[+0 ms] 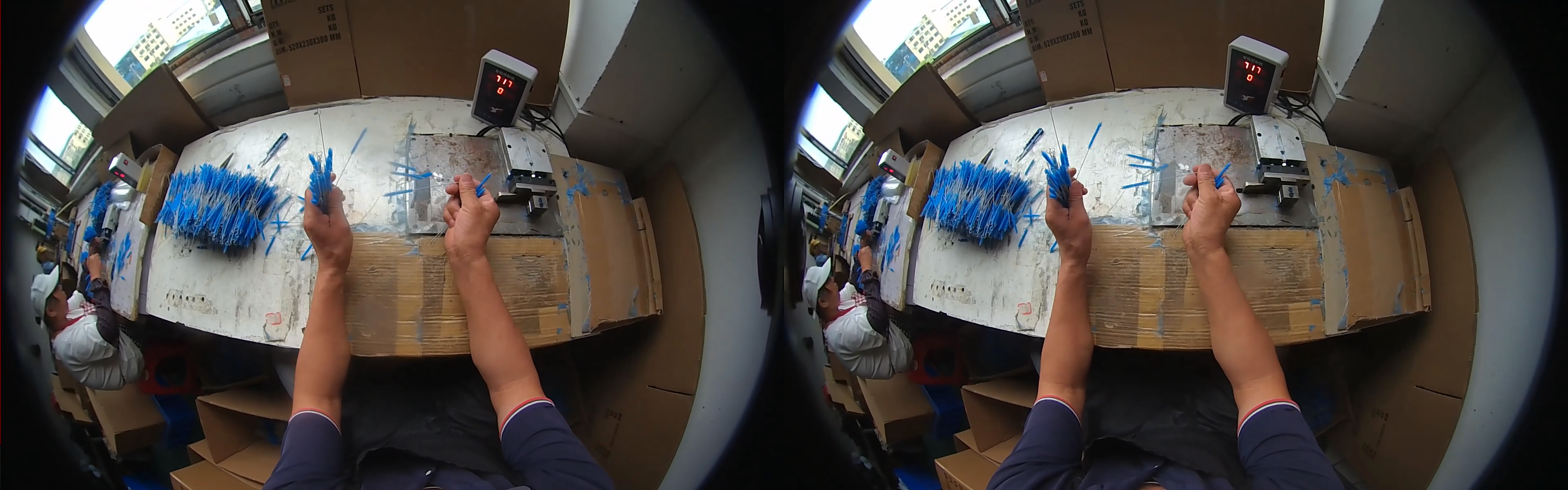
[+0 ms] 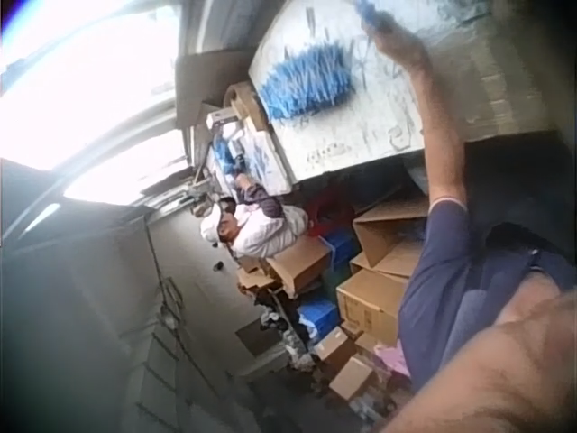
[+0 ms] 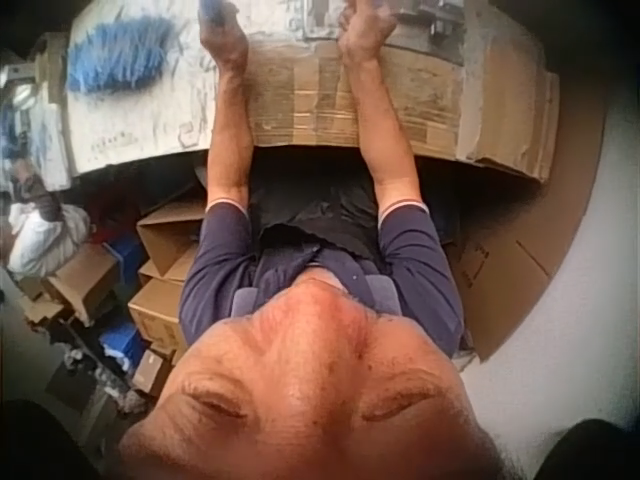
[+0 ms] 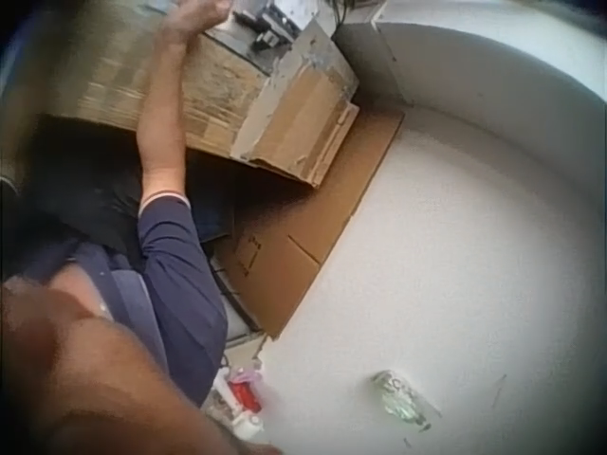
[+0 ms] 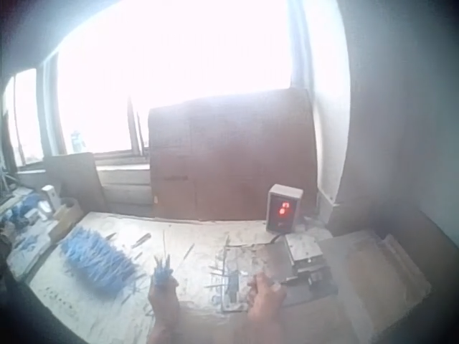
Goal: Assembling and sorting blue brush-like components using a machine and manually packing them into boxes.
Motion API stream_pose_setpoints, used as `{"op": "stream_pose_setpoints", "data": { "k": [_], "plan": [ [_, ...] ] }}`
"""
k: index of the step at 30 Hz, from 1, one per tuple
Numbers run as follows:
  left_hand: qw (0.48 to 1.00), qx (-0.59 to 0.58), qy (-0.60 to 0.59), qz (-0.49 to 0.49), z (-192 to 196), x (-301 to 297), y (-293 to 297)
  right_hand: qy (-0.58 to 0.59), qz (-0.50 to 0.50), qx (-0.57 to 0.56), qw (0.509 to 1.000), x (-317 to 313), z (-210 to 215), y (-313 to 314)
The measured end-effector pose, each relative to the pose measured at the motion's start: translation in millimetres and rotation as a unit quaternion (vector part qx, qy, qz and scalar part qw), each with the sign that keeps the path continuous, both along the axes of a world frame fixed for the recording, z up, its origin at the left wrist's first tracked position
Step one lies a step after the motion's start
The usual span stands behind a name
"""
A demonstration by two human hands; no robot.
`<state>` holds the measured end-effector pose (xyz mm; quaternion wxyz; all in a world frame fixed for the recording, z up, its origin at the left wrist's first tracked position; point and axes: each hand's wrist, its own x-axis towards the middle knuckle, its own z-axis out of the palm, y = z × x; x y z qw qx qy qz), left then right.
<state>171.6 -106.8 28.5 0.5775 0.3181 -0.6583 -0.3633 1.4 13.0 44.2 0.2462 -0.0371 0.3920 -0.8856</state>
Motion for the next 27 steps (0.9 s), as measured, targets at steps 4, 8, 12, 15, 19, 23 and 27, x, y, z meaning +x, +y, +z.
{"op": "stream_pose_setpoints", "data": {
  "k": [4, 8, 12, 15, 19, 23, 27],
  "plan": [
    [0.999, 0.018, -0.001, 0.044, 5.0, 1.7, 1.2, 0.014, 0.033, -0.002, 0.999, 9.0, 1.4, -1.9],
    [0.999, 0.033, 0.03, -0.005, 3.9, 3.2, -2.2, -0.025, 0.085, -0.039, 0.995, 14.9, -3.3, -4.8],
    [0.986, 0.09, 0.104, -0.091, 16.0, -4.0, 6.6, -0.071, 0.12, -0.047, 0.989, 12.4, -12.4, -6.2],
    [0.978, 0.114, 0.11, -0.138, 22.7, -1.6, 5.9, -0.091, 0.151, -0.076, 0.982, 15.7, -12.7, -6.9],
    [0.963, 0.13, 0.147, -0.186, 23.3, -7.9, 11.1, -0.107, 0.18, -0.071, 0.975, 25.5, -13.4, -8.7],
    [0.938, 0.169, 0.212, -0.217, 22.6, -10.1, 11.8, -0.089, 0.196, -0.055, 0.975, 33.5, -14.5, -11.1],
    [0.917, 0.218, 0.244, -0.226, 24.4, -10.5, 12.3, -0.031, 0.274, 0.011, 0.961, 39.1, -11.3, -11.4]
  ]
}}
